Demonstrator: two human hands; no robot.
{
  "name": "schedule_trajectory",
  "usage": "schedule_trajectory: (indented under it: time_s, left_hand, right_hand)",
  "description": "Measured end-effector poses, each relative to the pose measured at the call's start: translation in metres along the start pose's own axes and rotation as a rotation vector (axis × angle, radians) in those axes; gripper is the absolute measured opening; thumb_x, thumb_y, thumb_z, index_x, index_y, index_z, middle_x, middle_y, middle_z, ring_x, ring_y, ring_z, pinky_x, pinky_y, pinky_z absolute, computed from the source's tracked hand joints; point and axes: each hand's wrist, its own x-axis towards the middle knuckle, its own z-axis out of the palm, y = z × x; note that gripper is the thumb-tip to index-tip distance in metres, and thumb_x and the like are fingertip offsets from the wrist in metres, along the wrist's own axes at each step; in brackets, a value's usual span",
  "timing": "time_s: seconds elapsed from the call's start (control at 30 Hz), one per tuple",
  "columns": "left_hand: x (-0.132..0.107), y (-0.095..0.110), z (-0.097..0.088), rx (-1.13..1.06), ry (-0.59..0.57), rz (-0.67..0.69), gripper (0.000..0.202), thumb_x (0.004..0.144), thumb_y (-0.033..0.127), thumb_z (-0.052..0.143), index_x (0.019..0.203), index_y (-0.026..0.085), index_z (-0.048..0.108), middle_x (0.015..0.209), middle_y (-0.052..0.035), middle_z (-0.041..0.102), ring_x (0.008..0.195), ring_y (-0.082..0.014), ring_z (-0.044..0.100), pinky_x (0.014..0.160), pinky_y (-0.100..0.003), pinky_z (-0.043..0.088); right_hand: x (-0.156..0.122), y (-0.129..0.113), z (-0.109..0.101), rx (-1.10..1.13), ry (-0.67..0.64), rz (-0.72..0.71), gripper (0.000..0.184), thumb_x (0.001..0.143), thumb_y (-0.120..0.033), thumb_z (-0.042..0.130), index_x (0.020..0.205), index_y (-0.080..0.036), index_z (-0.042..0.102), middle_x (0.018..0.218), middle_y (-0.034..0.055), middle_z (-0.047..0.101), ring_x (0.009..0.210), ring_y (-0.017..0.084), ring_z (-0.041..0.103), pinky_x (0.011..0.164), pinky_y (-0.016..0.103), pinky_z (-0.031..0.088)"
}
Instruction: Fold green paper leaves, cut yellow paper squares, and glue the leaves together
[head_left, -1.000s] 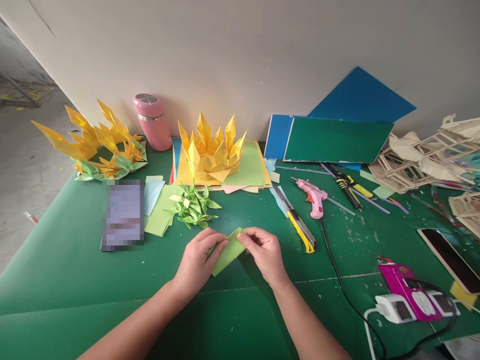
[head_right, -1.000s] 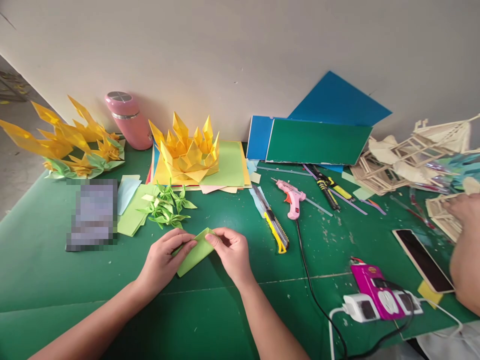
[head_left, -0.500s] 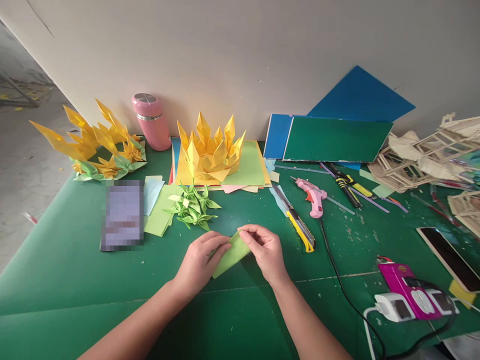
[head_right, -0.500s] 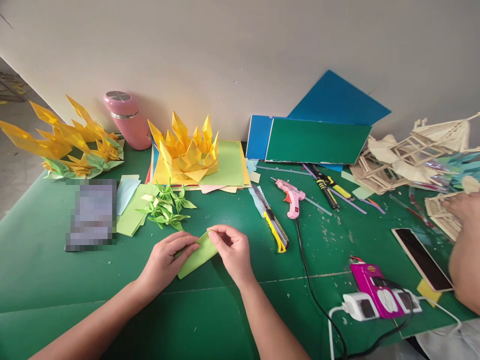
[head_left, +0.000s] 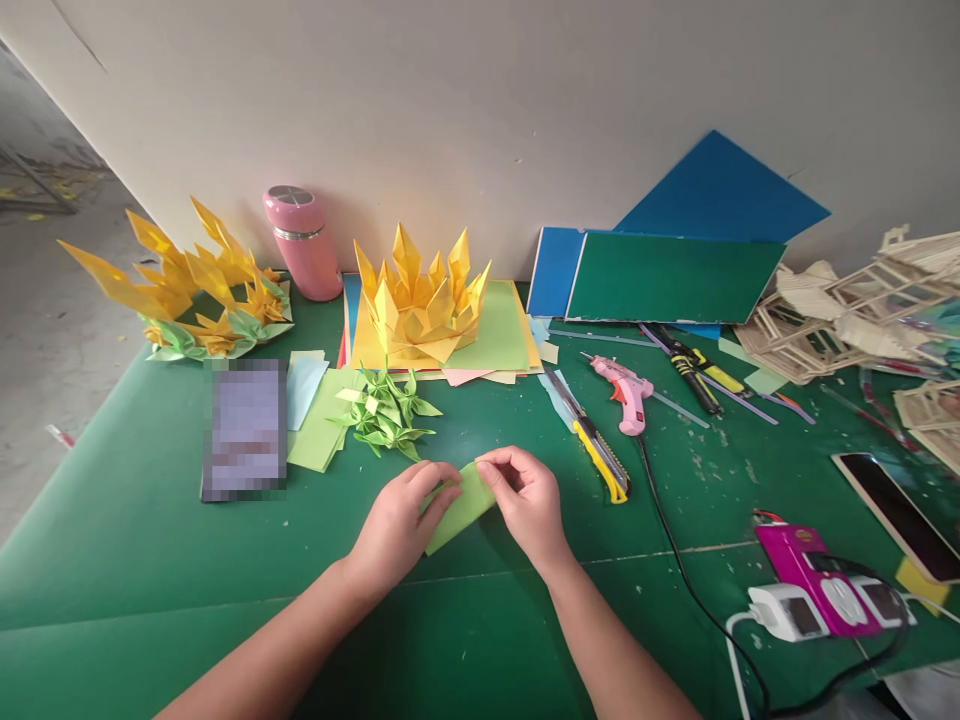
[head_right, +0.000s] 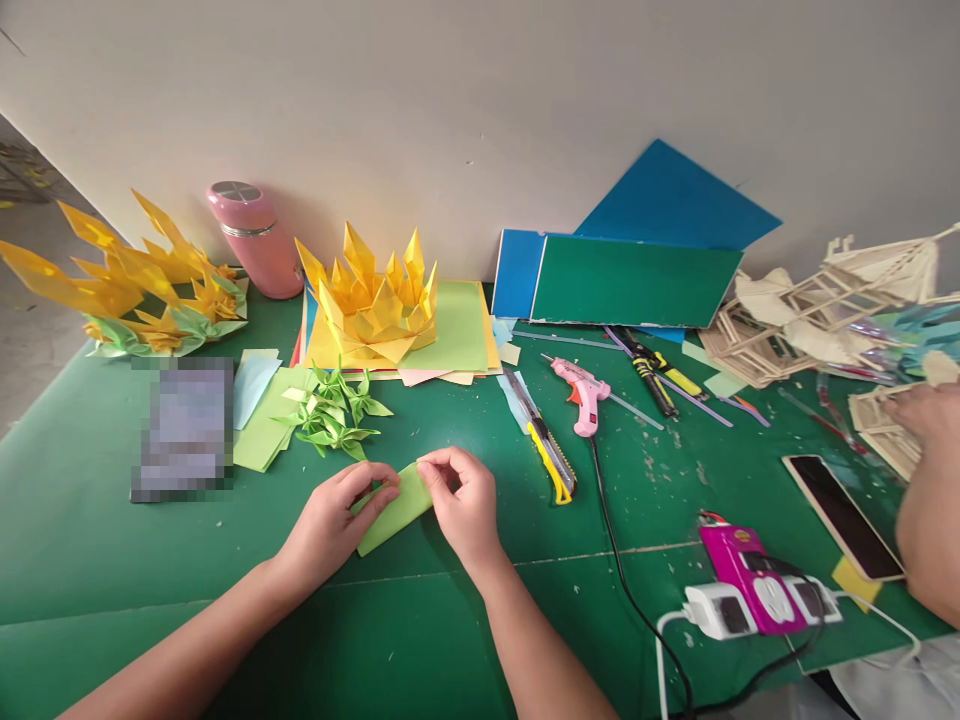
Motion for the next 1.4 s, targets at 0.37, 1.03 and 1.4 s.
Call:
schedule_trajectory:
  time_s: [0.37, 1.03, 1.4]
  left_hand:
    - [0.001, -0.005, 0.0, 0.114, -0.034, 0.118, 0.024, 0.091, 0.02, 0.048, 0.082, 0.018, 0.07, 0.08, -0.0049, 0.067, 0.069, -0.0147, 0.064, 0.064, -0.025, 0.053]
    - [-0.001, -0.005, 0.002, 0.223, -0.08, 0.116, 0.03, 0.092, 0.021, 0.044, 0.081, 0.018, 0.071, 0.081, -0.0048, 0.063, 0.069, -0.0155, 0.061, 0.064, -0.026, 0.051]
    - [0.0, -0.003, -0.001, 0.262, -0.106, 0.261, 0.034, 0.092, 0.011, 0.04, 0.083, 0.018, 0.072, 0.107, -0.0081, 0.071, 0.074, -0.0176, 0.064, 0.069, -0.031, 0.055]
  right_hand:
    - [0.004, 0.006, -0.001, -0.354, -0.06, -0.257, 0.018, 0.087, -0.02, 0.051, 0.075, -0.02, 0.065, 0.071, 0.0033, 0.063, 0.064, 0.016, 0.055, 0.06, 0.027, 0.044]
    - [0.007, 0.011, 0.004, -0.529, -0.076, -0.362, 0.018, 0.09, -0.018, 0.05, 0.079, -0.02, 0.064, 0.078, 0.005, 0.062, 0.074, 0.019, 0.058, 0.067, 0.029, 0.046]
    - [0.006, 0.012, 0.003, -0.569, -0.093, -0.342, 0.02, 0.094, -0.023, 0.045, 0.092, -0.019, 0.065, 0.079, 0.006, 0.061, 0.074, 0.019, 0.057, 0.066, 0.029, 0.045]
